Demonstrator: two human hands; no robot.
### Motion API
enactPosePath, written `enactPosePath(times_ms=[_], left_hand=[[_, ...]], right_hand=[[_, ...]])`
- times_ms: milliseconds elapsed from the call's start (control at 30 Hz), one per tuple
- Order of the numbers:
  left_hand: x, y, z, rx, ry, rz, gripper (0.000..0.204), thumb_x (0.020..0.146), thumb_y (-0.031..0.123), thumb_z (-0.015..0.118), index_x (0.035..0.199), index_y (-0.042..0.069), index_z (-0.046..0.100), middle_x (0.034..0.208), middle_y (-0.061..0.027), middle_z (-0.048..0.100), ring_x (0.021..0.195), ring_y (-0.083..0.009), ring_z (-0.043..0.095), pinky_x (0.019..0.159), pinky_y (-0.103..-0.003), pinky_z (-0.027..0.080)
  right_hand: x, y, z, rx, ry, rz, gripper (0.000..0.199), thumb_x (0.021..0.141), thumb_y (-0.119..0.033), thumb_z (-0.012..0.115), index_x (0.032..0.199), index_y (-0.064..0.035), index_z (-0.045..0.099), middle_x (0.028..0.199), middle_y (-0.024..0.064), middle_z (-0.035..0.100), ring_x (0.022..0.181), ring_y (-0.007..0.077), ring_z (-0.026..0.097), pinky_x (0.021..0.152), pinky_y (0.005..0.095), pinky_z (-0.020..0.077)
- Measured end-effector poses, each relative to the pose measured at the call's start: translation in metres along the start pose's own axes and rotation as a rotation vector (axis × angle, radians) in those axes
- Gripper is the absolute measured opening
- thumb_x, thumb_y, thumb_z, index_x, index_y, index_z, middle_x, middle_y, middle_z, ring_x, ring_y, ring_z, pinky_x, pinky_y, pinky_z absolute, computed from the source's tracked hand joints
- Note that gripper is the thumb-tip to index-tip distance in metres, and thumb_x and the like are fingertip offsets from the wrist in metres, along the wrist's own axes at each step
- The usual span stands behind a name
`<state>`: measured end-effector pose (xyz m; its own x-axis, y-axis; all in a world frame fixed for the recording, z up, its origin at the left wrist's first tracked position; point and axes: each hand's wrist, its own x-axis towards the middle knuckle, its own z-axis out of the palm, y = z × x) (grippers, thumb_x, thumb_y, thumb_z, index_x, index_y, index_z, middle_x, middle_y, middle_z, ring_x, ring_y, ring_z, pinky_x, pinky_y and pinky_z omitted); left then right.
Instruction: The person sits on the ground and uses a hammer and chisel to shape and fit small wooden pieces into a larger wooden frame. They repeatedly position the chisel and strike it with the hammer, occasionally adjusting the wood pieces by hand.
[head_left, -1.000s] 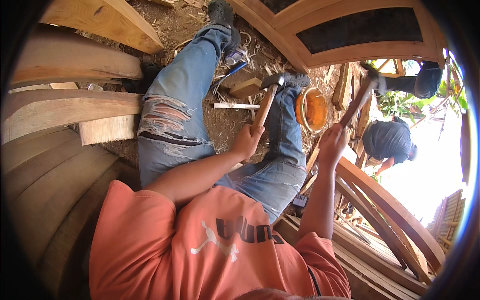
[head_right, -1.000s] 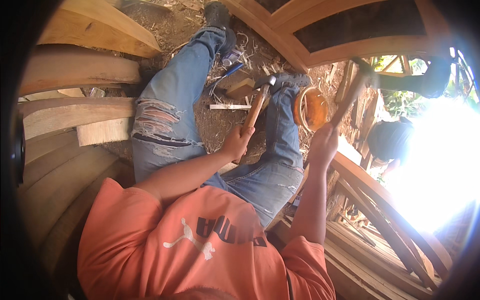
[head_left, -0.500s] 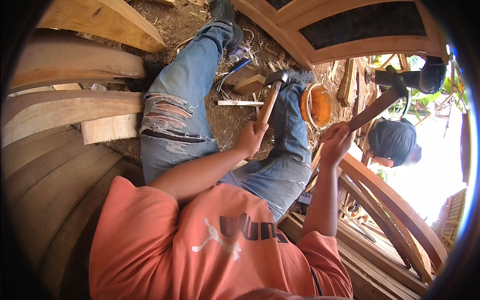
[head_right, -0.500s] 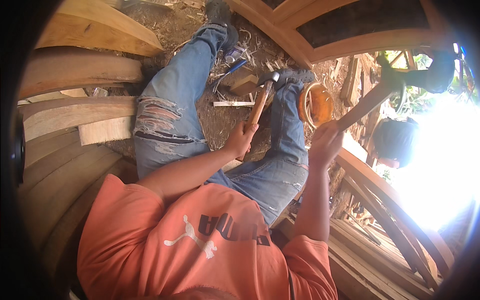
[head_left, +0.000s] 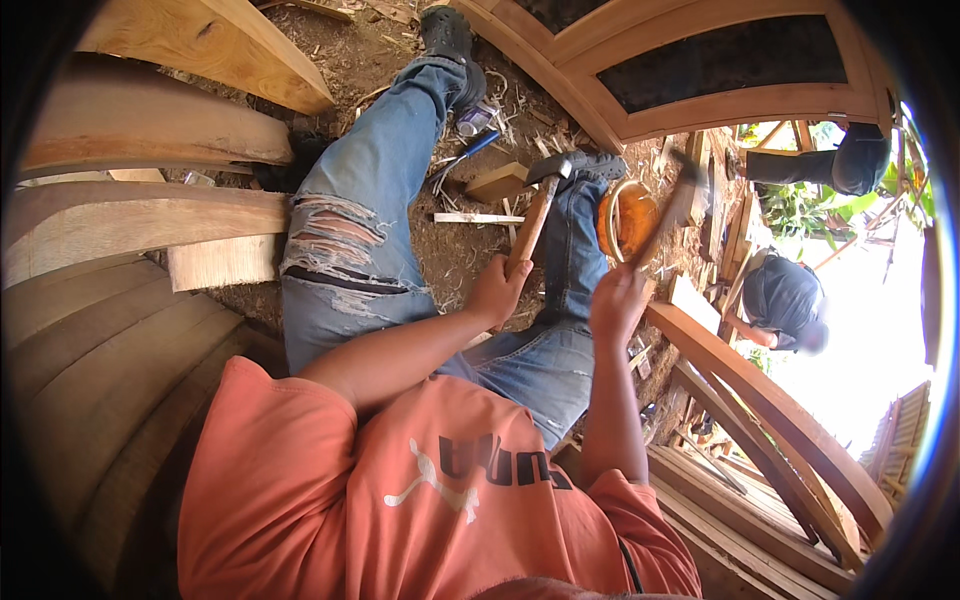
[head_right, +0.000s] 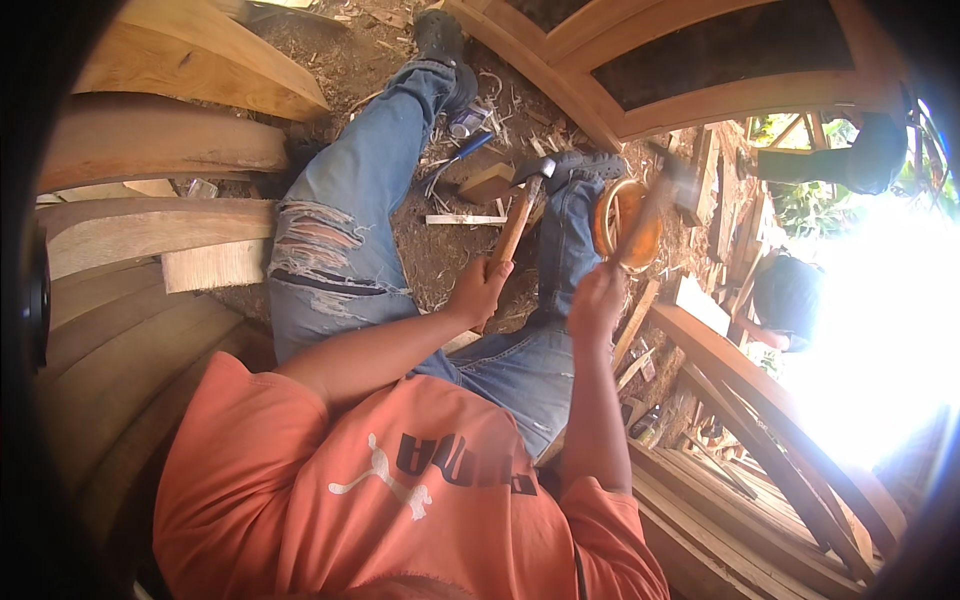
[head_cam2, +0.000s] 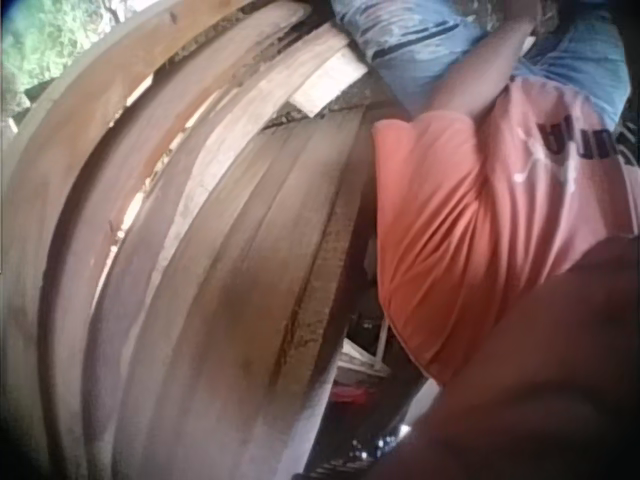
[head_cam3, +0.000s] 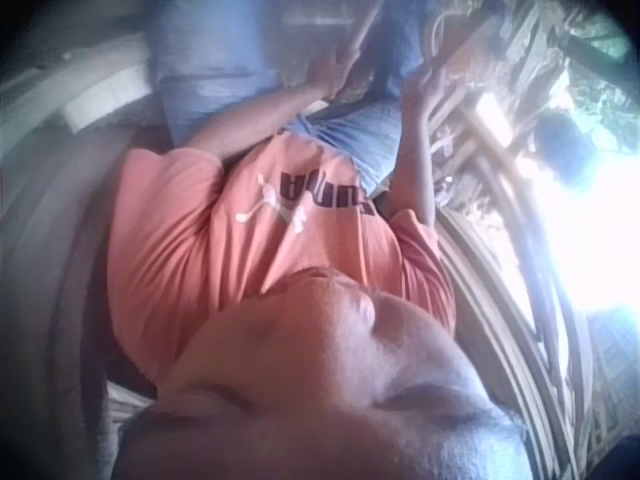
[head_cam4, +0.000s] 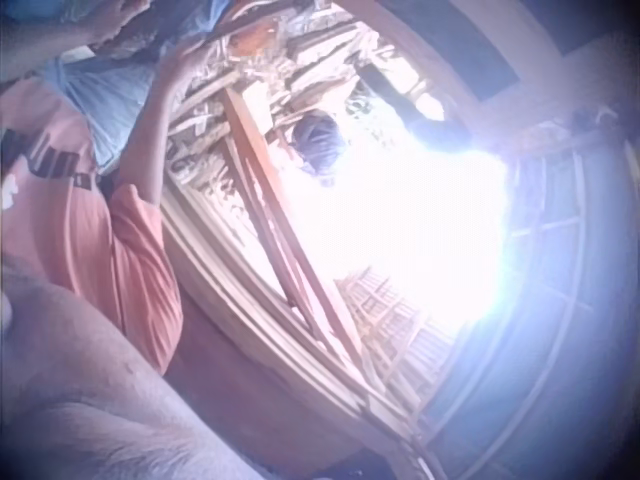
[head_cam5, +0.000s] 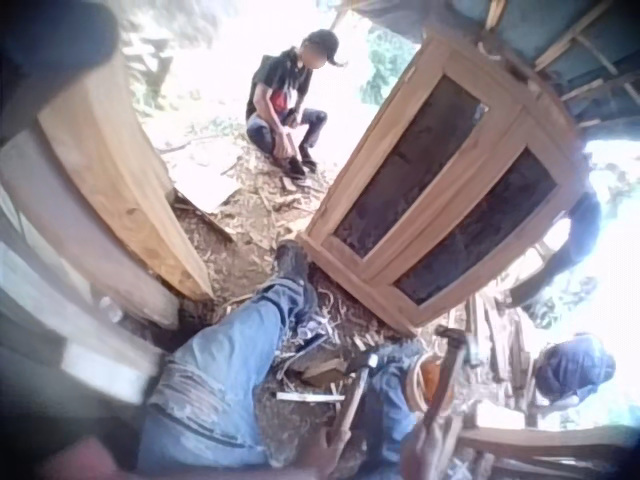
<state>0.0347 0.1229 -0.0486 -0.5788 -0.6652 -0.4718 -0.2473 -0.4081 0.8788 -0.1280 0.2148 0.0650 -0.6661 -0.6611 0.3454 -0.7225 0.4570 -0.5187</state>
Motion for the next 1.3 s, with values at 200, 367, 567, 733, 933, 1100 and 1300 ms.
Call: enactPosePath(times_ms=[200, 367, 567, 733, 933, 1100, 1300], left_hand=[[0.0, 0.0, -0.01, 0.001, 0.015, -0.062, 0.059, 0.107, 0.058, 0.06, 0.116, -0.001, 0.064, 0.099, -0.0238, 0.075, 0.095, -0.0436, 0.074, 0.082, -0.051, 0.055], [0.003, -0.005, -0.003, 0.017, 0.026, 0.017, 0.059, 0.107, 0.057, 0.062, 0.115, -0.002, 0.063, 0.091, -0.0195, 0.072, 0.081, -0.0363, 0.07, 0.074, -0.048, 0.054], [-0.002, -0.002, -0.004, 0.011, 0.048, -0.034, 0.06, 0.106, 0.058, 0.062, 0.117, -0.001, 0.064, 0.098, -0.0228, 0.074, 0.093, -0.043, 0.073, 0.081, -0.051, 0.055], [0.002, -0.007, -0.002, -0.011, 0.034, -0.043, 0.059, 0.107, 0.058, 0.061, 0.114, 0.0, 0.064, 0.094, -0.021, 0.073, 0.091, -0.0391, 0.074, 0.079, -0.05, 0.055], [0.027, -0.016, -0.013, -0.293, 0.053, -0.409, 0.057, 0.106, 0.059, 0.061, 0.1, 0.002, 0.06, 0.08, -0.0154, 0.067, 0.055, -0.0258, 0.067, 0.052, -0.043, 0.053], [0.015, -0.03, -0.014, -0.362, 0.143, -0.408, 0.053, 0.107, 0.055, 0.064, 0.105, 0.003, 0.055, 0.071, -0.0081, 0.058, 0.05, -0.0216, 0.061, 0.044, -0.04, 0.049], [0.009, 0.006, -0.02, -0.358, -0.015, -0.35, 0.049, 0.107, 0.053, 0.063, 0.107, 0.005, 0.055, 0.072, -0.0053, 0.059, 0.05, -0.0181, 0.059, 0.045, -0.038, 0.048]], right_hand=[[0.033, -0.018, -0.008, 0.173, -0.121, 0.466, 0.054, 0.116, -0.048, 0.042, 0.095, -0.0016, 0.061, 0.075, 0.0077, 0.06, 0.069, 0.0206, 0.061, 0.065, 0.0411, 0.0496], [0.011, -0.018, 0.001, 0.165, -0.054, 0.259, 0.041, 0.115, -0.038, 0.047, 0.098, -0.0035, 0.061, 0.076, 0.0142, 0.06, 0.072, 0.0262, 0.065, 0.065, 0.0426, 0.0515], [0.034, -0.038, -0.012, -0.078, -0.124, 0.299, 0.04, 0.114, -0.033, 0.052, 0.098, -0.0014, 0.07, 0.072, 0.0076, 0.061, 0.063, 0.0174, 0.057, 0.06, 0.039, 0.0468], [0.036, -0.04, -0.022, 0.249, -0.051, 0.292, 0.04, 0.115, -0.034, 0.046, 0.093, -0.0047, 0.063, 0.07, 0.0031, 0.056, 0.06, 0.0146, 0.053, 0.056, 0.0356, 0.0433], [0.012, -0.059, -0.006, -0.169, -0.312, 0.497, 0.041, 0.114, -0.035, 0.051, 0.102, 0.0008, 0.068, 0.074, 0.0052, 0.061, 0.063, 0.019, 0.056, 0.061, 0.0383, 0.0468], [0.053, -0.071, -0.047, 0.465, -0.011, 0.312, 0.043, 0.118, -0.04, 0.046, 0.087, -0.0111, 0.051, 0.063, -0.0026, 0.043, 0.051, 0.0077, 0.04, 0.048, 0.0257, 0.0327], [0.035, -0.075, -0.016, 0.615, -0.197, 0.398, 0.043, 0.118, -0.041, 0.046, 0.089, -0.01, 0.052, 0.061, -0.0025, 0.044, 0.049, 0.0076, 0.042, 0.046, 0.0251, 0.0339]])
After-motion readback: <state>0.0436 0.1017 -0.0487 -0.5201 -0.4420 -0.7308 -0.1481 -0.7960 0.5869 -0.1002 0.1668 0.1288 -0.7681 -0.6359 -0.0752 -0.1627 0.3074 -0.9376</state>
